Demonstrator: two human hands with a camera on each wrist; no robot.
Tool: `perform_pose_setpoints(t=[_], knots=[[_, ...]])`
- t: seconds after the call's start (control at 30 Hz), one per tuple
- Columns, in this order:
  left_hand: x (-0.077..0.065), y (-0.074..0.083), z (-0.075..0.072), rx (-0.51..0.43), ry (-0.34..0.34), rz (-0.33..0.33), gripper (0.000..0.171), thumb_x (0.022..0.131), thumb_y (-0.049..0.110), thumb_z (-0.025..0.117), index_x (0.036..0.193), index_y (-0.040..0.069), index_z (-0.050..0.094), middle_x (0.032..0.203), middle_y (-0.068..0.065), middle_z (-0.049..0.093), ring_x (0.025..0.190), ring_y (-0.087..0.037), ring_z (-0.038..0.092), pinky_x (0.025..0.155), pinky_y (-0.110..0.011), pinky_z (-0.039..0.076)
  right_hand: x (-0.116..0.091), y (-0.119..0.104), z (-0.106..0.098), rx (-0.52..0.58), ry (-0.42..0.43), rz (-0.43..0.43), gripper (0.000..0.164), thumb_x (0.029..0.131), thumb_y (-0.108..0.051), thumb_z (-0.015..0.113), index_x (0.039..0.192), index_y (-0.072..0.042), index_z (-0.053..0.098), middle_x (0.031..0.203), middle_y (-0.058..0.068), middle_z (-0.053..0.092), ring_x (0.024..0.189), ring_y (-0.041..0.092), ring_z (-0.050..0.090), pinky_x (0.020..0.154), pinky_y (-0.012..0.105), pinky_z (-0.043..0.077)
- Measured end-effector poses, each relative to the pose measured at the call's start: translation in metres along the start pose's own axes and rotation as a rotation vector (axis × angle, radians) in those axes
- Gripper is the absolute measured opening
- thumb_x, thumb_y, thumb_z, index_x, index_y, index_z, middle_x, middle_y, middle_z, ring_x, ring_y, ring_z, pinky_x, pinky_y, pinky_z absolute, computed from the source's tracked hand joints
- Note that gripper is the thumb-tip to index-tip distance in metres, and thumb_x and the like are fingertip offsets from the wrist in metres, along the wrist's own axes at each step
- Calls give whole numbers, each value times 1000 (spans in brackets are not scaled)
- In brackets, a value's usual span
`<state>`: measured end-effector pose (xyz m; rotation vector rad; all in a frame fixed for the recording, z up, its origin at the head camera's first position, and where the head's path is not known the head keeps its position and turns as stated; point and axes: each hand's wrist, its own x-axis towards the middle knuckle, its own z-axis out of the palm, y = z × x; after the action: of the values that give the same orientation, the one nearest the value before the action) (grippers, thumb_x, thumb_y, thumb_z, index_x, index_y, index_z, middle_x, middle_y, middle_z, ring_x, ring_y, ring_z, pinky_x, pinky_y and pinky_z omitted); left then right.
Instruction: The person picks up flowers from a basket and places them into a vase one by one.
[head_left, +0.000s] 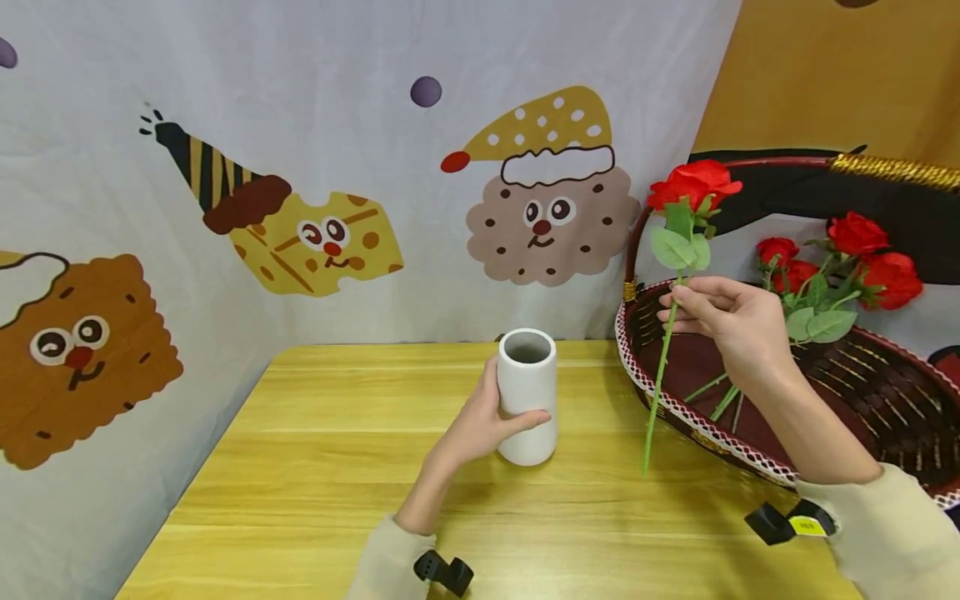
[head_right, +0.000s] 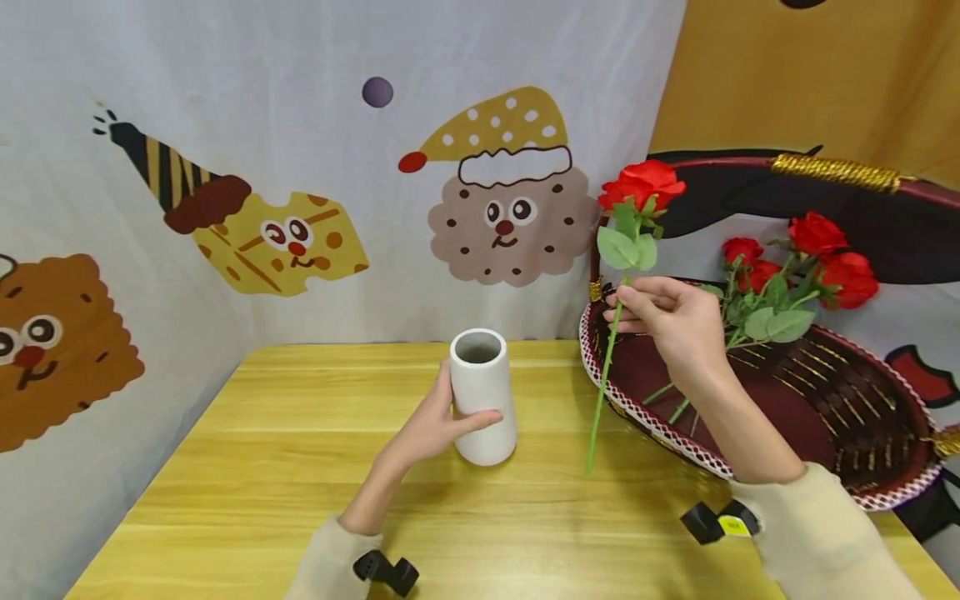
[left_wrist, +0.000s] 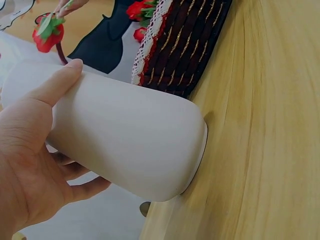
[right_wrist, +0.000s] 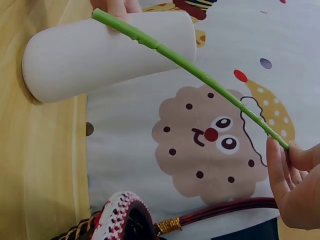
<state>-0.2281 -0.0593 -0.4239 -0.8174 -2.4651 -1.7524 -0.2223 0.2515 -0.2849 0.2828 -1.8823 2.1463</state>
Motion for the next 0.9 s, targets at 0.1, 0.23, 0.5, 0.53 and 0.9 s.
perform_pose_setpoints(t=[0.1,0.23,0.5,0.53,0.9], knots=[[0,0,0,-10,-3,-5,96,85,36,83,156,30,19,138,5,49,121,-17,54,102,-46,44,4,-2,5,30,-10,-10,16,91,-7,74,103,1,69,87,9,76,72,18,75,68,29,59],[-1,1,-1,-32,-8,-11,96,85,35,83,156,31,19,138,5,50,120,-17,54,102,-47,43,10,-6,12,66,-23,-36,16,92,-5,73,104,4,68,87,10,76,72,18,74,68,27,59],[-1,1,-2,-37,-7,-10,95,86,31,84,156,29,20,138,3,50,120,-18,55,102,-47,43,21,-13,27,59,-11,-126,14,92,-6,73,100,6,69,84,10,75,69,17,72,66,26,59],[-1,0,-2,-37,-6,-8,95,86,30,84,156,29,20,138,3,50,120,-18,55,102,-47,43,22,-14,29,57,-10,-134,15,92,-6,73,100,6,69,84,10,75,68,17,72,65,26,58],[-1,1,-1,-44,-12,-11,96,85,35,84,156,30,19,138,4,49,120,-17,55,102,-46,44,32,-19,46,110,55,-221,13,92,-3,73,97,8,68,79,8,74,62,14,69,62,23,57]])
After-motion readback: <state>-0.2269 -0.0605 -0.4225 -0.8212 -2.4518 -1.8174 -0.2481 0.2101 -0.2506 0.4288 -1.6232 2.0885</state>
